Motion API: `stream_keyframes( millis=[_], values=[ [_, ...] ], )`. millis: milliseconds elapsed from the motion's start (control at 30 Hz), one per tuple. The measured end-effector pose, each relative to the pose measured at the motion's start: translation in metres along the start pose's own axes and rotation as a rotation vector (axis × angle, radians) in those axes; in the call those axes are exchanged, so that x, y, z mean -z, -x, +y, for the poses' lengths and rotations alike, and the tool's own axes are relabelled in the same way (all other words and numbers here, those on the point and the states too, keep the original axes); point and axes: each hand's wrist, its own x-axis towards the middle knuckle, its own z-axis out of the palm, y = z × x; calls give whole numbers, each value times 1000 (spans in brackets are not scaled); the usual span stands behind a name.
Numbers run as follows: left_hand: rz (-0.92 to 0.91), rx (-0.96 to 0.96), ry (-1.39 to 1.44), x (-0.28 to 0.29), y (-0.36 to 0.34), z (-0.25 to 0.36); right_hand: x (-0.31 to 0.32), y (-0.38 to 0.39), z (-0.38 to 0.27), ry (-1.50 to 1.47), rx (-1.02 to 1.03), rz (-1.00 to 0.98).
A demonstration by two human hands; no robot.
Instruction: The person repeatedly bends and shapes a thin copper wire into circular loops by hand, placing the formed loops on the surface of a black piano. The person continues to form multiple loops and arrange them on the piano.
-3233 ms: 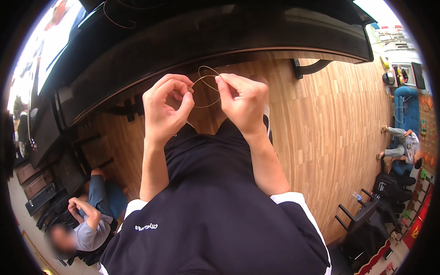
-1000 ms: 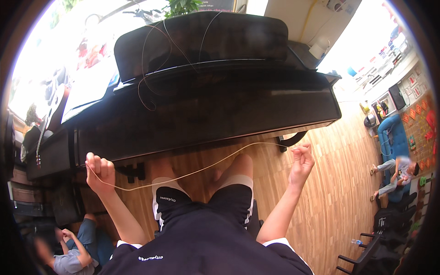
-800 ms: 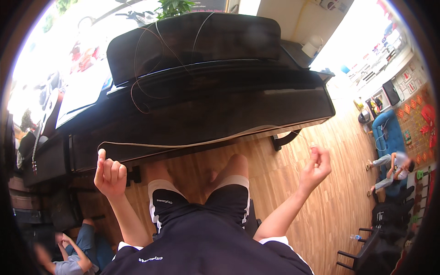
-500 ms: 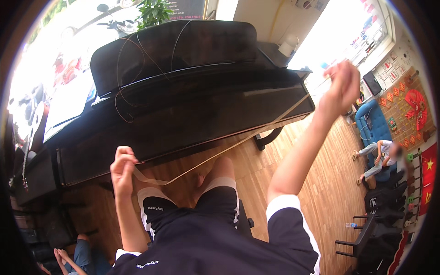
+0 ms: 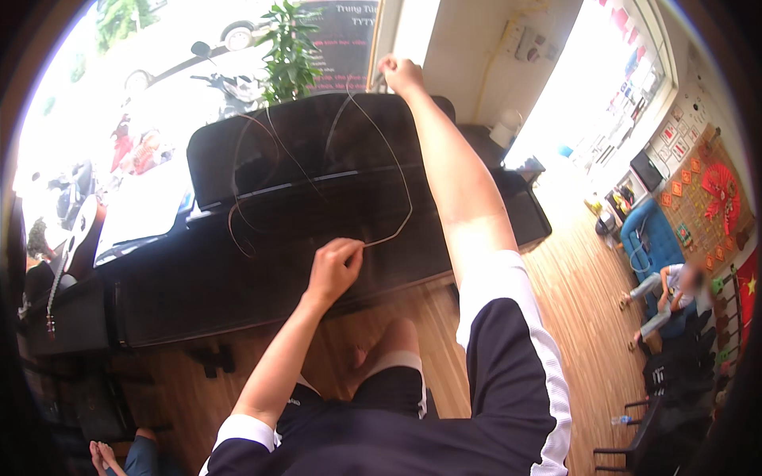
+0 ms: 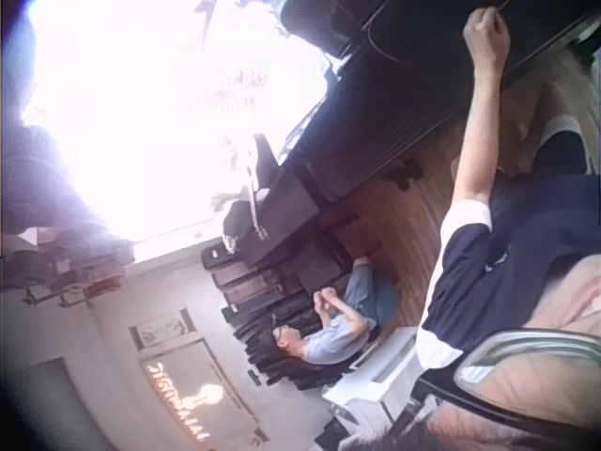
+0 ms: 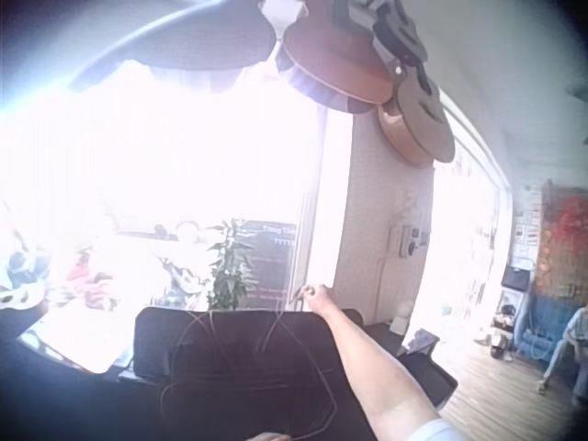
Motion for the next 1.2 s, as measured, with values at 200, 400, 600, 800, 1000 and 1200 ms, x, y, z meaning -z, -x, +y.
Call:
stream_keyframes(
  millis=[200, 400, 600, 800, 1000, 1200],
  values=[
    [14, -39, -107, -17, -3, -18, -24, -28, 22, 312, -55, -442],
    [76, -3, -135, -39, -13, -28, -35, -46, 35, 421, 141, -570],
    [67, 65, -280, -57, -23, -43, -65, -45, 49, 416, 210, -516],
    [108, 50, -336, -57, -22, -44, -71, -46, 29, 295, 225, -311],
    [76, 111, -340, -57, -24, -46, -28, -16, 11, -155, 225, 104],
    [92, 170, -369, -54, -23, -49, 34, 135, 33, -658, 188, 288]
  ],
)
